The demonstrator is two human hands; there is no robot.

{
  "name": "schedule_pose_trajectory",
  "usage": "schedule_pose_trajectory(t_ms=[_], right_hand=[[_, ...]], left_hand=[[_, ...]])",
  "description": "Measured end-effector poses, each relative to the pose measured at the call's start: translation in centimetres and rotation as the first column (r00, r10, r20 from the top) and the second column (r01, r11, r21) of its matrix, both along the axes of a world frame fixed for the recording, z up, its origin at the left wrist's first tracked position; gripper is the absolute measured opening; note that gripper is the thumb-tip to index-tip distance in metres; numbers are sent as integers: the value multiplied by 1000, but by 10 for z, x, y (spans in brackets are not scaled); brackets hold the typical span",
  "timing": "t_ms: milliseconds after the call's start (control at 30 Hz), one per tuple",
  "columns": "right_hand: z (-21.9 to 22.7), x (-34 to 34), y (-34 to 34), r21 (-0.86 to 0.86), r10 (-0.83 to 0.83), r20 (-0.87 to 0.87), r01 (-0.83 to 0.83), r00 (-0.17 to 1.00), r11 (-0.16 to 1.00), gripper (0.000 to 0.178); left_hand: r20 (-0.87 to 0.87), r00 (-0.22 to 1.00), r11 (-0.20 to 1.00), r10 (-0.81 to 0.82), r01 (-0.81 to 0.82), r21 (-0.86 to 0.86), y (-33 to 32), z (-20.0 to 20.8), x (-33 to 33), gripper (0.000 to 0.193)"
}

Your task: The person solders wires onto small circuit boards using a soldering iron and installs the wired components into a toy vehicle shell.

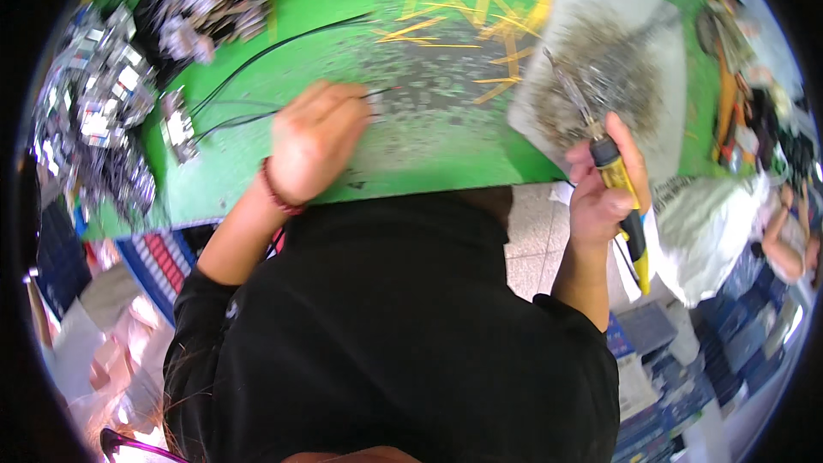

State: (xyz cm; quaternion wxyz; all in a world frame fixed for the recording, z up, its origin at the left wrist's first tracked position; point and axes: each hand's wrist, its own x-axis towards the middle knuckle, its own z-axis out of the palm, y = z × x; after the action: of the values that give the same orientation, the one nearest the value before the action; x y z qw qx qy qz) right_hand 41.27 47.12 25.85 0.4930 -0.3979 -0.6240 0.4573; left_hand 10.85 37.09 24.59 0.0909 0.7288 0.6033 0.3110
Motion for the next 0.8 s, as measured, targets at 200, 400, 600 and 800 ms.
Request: schedule_pose_trajectory(t_ms=[200, 400, 600, 800], right_hand=[[12, 91, 24, -82, -292, -198, 281, 935, 956, 22], [-10, 92, 26, -83, -448, -110, 441, 887, 894, 9], [-25, 91, 46, -48, -444, -57, 442, 894, 896, 12], [-28, 91, 45, -13, -445, -102, 446, 890, 895, 11]], left_hand=[[29, 999, 998, 23, -21, -59, -3, 1, -8, 16], [96, 988, 984, 124, -110, -141, -1, 4, 0, 12], [119, 973, 970, 198, -177, -168, -4, 5, 6, 9], [144, 962, 960, 233, -203, -194, -6, 4, 7, 8]])
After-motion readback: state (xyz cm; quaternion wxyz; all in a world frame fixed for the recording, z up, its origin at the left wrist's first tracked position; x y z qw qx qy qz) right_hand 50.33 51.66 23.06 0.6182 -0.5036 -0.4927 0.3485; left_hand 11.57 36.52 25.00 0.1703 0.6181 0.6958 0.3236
